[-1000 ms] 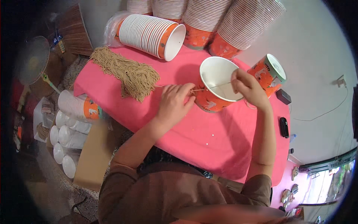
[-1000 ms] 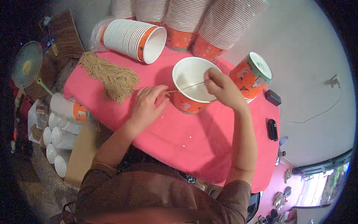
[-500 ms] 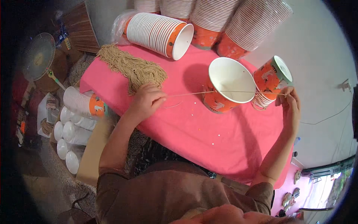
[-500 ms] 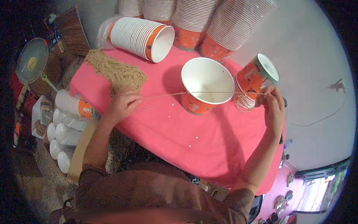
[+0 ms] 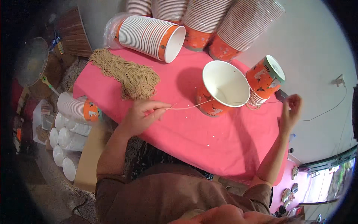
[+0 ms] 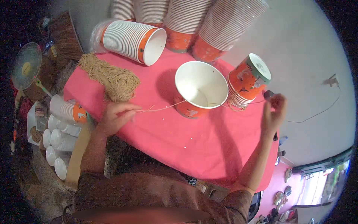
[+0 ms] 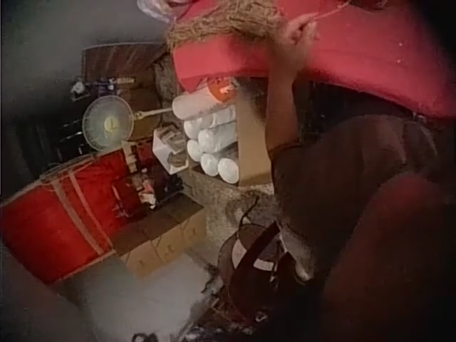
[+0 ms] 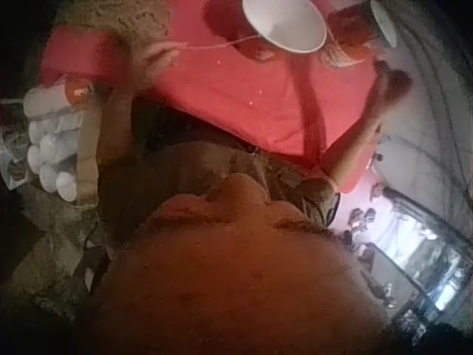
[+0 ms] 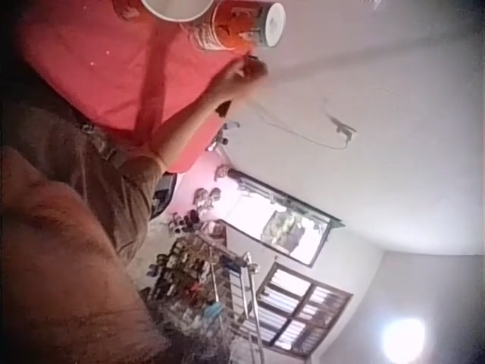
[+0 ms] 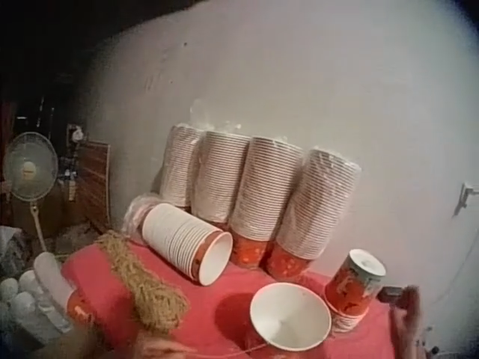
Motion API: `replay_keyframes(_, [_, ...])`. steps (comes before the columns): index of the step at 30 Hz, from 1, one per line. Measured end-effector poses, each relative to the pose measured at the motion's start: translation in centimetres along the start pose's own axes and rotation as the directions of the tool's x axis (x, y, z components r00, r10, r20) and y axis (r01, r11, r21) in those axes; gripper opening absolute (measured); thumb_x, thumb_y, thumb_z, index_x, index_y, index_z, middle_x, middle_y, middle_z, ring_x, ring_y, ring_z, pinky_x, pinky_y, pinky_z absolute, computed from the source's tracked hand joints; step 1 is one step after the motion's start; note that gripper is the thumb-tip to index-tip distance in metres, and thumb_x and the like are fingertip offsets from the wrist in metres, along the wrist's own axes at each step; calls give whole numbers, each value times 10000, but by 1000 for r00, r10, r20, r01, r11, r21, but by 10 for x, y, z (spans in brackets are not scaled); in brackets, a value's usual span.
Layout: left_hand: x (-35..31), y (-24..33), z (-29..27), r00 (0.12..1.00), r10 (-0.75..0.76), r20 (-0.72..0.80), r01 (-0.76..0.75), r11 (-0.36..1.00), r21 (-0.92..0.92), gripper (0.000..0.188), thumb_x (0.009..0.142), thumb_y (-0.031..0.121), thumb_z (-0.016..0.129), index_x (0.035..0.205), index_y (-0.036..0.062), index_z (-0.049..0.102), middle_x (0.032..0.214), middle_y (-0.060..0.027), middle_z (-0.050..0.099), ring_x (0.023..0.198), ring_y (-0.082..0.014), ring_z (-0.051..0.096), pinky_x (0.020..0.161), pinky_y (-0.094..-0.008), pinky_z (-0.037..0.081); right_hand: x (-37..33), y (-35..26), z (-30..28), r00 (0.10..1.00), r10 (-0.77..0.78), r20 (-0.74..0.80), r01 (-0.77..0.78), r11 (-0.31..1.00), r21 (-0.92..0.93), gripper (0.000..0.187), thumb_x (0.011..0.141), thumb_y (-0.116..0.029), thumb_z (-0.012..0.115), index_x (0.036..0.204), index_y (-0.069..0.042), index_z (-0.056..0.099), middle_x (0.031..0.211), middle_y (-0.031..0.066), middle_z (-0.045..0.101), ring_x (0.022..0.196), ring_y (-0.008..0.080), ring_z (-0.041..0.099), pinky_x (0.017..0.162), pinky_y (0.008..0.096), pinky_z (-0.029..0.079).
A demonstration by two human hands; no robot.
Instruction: Attaching and tying strings to the rims of paper buckets.
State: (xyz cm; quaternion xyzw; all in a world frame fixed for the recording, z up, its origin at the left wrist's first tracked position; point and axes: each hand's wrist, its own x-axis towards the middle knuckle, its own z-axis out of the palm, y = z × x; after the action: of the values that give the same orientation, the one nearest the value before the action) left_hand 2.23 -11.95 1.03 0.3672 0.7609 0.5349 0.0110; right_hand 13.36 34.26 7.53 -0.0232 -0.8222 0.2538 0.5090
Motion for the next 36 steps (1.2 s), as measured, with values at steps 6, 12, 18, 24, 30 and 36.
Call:
replay_keyframes(6, [5,19,13,959,79,271,85,836,-543,296,912,24,490,1188,-39,578,879,-105,680,837,-141,649,759,-274,507,1,-115,61,726,-97,681,107,994,27,185,847,-109,648,1008,-20,631,1022,121,622,1044,302,563,998,425,387])
replay_keyframes(12, [33,20,26,935,208,288,226,277,-934,320,958,35,442,1259,-56,496,1195,-160,609,1118,-210,594,922,-312,480,13,-95,80,383,-100,918,14,995,103,127,851,-107,671,949,-26,662,936,64,658,1003,224,605,1073,444,318])
replay_keyframes(18, [40,1,45,995,-90,48,100,760,-642,206,938,38,541,1112,-56,600,1146,-119,626,1043,-186,620,838,-276,513,1,-116,85,595,-66,801,-196,955,225,45,836,-30,665,857,9,655,847,74,663,778,141,615,696,270,499])
replay_keyframes(24, [60,15,62,920,238,-313,-306,933,-189,133,880,56,634,966,-37,674,941,-85,625,751,-109,603,641,-229,500,-2,-136,95,688,-133,713,-210,904,372,83,852,-39,626,917,12,639,796,78,643,704,147,604,631,280,482])
replay_keyframes(30, [75,25,73,979,84,-183,-139,939,-314,171,905,95,574,988,-33,652,798,-115,669,701,-141,633,618,-308,489,8,-165,105,606,-325,726,-3,912,411,54,867,-22,613,904,16,628,798,53,636,691,106,576,622,249,465])
replay_keyframes(36, [75,21,81,968,219,-125,-238,958,-161,167,887,127,590,936,-24,645,761,-149,632,700,-225,635,614,-337,475,13,-163,122,564,-237,791,-80,938,338,68,873,-27,613,910,27,627,802,45,626,724,72,562,632,233,472])
